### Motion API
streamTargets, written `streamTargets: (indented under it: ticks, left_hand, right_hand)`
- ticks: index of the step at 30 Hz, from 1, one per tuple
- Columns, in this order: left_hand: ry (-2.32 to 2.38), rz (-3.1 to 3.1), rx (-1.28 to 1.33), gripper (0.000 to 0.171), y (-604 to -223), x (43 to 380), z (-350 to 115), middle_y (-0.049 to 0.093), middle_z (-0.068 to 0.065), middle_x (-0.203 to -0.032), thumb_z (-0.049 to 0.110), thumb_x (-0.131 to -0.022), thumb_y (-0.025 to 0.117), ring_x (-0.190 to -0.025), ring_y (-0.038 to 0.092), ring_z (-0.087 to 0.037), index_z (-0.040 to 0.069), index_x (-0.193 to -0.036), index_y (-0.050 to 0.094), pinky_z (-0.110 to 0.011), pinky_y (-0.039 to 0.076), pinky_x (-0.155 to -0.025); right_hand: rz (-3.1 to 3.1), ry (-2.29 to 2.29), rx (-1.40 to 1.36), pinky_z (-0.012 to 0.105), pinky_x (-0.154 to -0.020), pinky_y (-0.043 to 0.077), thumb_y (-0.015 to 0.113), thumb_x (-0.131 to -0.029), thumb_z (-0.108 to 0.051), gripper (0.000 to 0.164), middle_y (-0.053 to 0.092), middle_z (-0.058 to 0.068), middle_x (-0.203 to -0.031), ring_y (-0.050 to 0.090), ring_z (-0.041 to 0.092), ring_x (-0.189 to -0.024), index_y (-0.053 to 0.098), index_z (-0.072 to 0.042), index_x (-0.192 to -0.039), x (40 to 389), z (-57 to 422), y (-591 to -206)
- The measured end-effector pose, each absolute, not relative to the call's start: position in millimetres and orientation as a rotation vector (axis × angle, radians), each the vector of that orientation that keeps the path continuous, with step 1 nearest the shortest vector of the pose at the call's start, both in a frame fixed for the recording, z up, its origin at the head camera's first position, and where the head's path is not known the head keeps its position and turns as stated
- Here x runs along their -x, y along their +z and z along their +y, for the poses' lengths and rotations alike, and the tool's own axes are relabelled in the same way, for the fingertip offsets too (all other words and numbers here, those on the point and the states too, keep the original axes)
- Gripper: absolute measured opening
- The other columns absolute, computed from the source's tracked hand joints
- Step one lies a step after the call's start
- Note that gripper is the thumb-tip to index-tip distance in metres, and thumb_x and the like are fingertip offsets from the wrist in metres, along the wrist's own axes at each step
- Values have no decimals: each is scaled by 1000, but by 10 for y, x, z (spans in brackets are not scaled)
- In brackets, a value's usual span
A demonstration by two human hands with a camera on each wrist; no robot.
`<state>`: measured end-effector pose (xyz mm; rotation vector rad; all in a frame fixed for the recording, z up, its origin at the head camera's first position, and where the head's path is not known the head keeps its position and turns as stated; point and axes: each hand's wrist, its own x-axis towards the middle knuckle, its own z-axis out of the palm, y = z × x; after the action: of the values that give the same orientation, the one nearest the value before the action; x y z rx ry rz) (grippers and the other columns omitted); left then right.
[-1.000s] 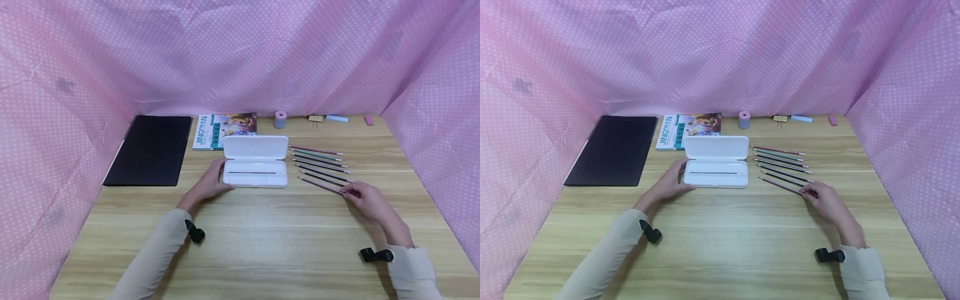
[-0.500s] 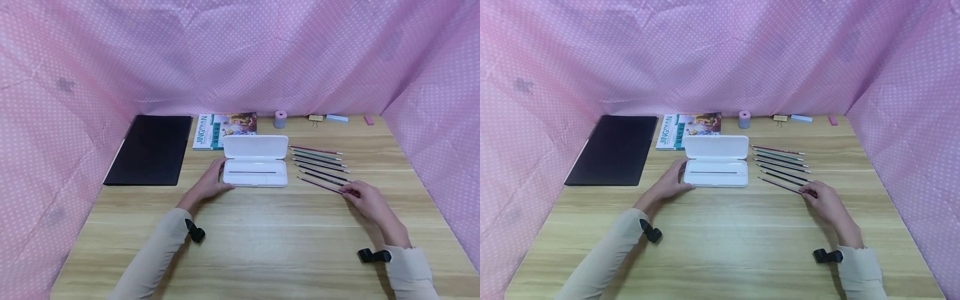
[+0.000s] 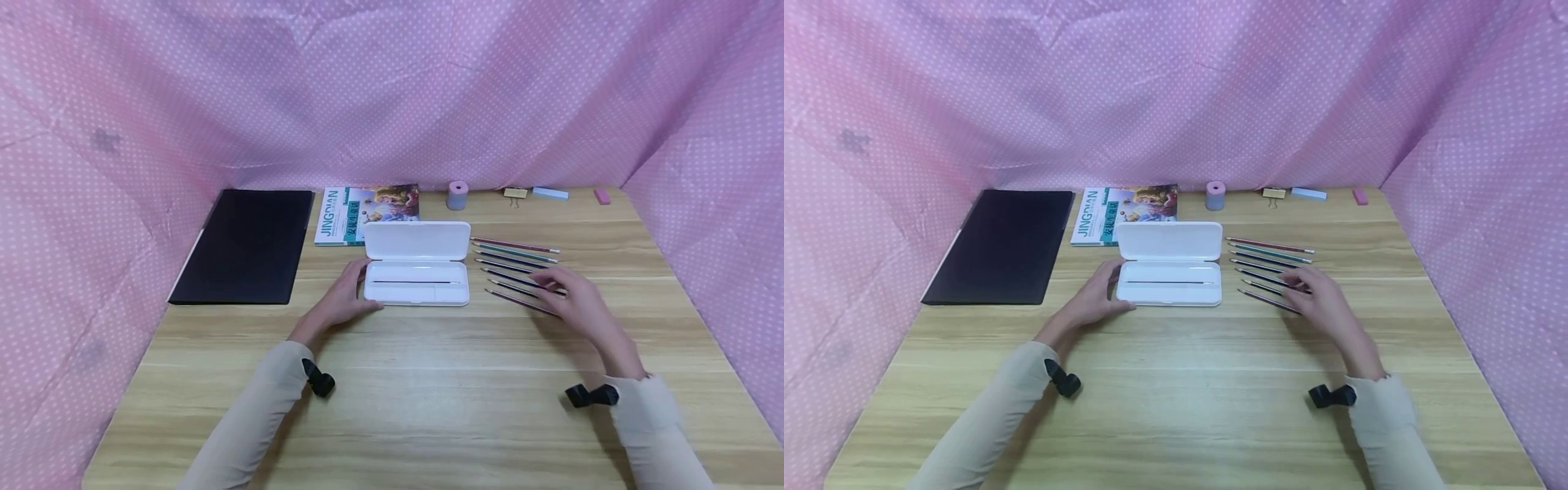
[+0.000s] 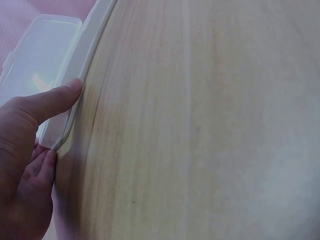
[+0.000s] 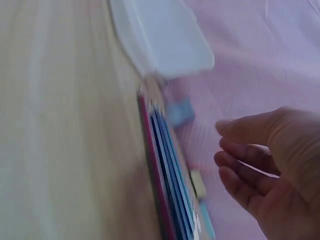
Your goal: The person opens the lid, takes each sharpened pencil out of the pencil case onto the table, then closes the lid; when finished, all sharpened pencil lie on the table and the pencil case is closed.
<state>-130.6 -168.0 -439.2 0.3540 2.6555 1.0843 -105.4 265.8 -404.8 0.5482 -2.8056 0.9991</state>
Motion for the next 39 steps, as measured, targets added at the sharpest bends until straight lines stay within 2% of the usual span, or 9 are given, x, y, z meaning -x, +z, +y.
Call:
streamTargets:
  ticks: [4, 10, 17, 24, 29, 33, 39]
  left_hand:
    - [1089, 2656, -351, 95, -4387, 1301, -1674, 27, 0, -142, 38, -72, 77, -129, 33, -14, 20, -145, 19, -30, 31, -107]
    - [1092, 2657, -350, 95, -4395, 1308, -1664, 27, 1, -142, 38, -72, 77, -129, 32, -13, 21, -145, 19, -30, 31, -107]
    - [1093, 2656, -351, 95, -4401, 1312, -1660, 27, 1, -142, 38, -72, 77, -129, 32, -13, 20, -145, 19, -30, 31, -108]
    - [1099, 2657, -343, 96, -4413, 1313, -1675, 27, 1, -142, 39, -71, 78, -129, 33, -13, 21, -145, 19, -29, 31, -107]
    - [1104, 2649, -352, 95, -4402, 1316, -1679, 27, 0, -142, 39, -72, 77, -130, 32, -14, 20, -145, 19, -29, 31, -107]
    - [1103, 2649, -358, 95, -4394, 1311, -1672, 28, -1, -141, 37, -72, 78, -130, 32, -13, 19, -145, 19, -29, 31, -107]
    - [1105, 2654, -357, 95, -4392, 1305, -1679, 29, 0, -141, 37, -71, 78, -129, 32, -13, 19, -144, 20, -29, 31, -107]
  right_hand:
    - [-2753, 1129, -673, 42, -79, 49, 67, -83, -4, 28, 62, 10, -103, 59, 23, -91, 62, -4, -110, 1236, 2313, -3987]
    - [-2810, 1182, -867, 43, -88, 48, 63, -86, -6, 30, 58, 10, -116, 55, 26, -105, 59, -4, -116, 1415, 1826, -4034]
    - [-2973, 1140, -970, 40, -92, 46, 61, -88, -12, 33, 58, 5, -116, 52, 20, -107, 57, -10, -121, 1547, 1461, -4137]
    - [-3027, 991, -1092, 35, -88, 48, 59, -87, -4, 28, 63, 5, -106, 57, 17, -98, 61, -6, -114, 1615, 1269, -4177]
    - [-3076, 985, -1080, 33, -82, 50, 58, -87, -4, 29, 62, 2, -101, 55, 14, -89, 61, -8, -115, 1639, 1221, -4156]
    - [-3129, 1000, -1072, 31, -83, 49, 58, -88, -5, 27, 61, 0, -102, 55, 13, -91, 62, -11, -114, 1655, 1222, -4148]
    - [-3122, 992, -1116, 33, -84, 49, 58, -87, -4, 22, 60, 2, -99, 55, 16, -92, 64, -8, -108, 1675, 1214, -4136]
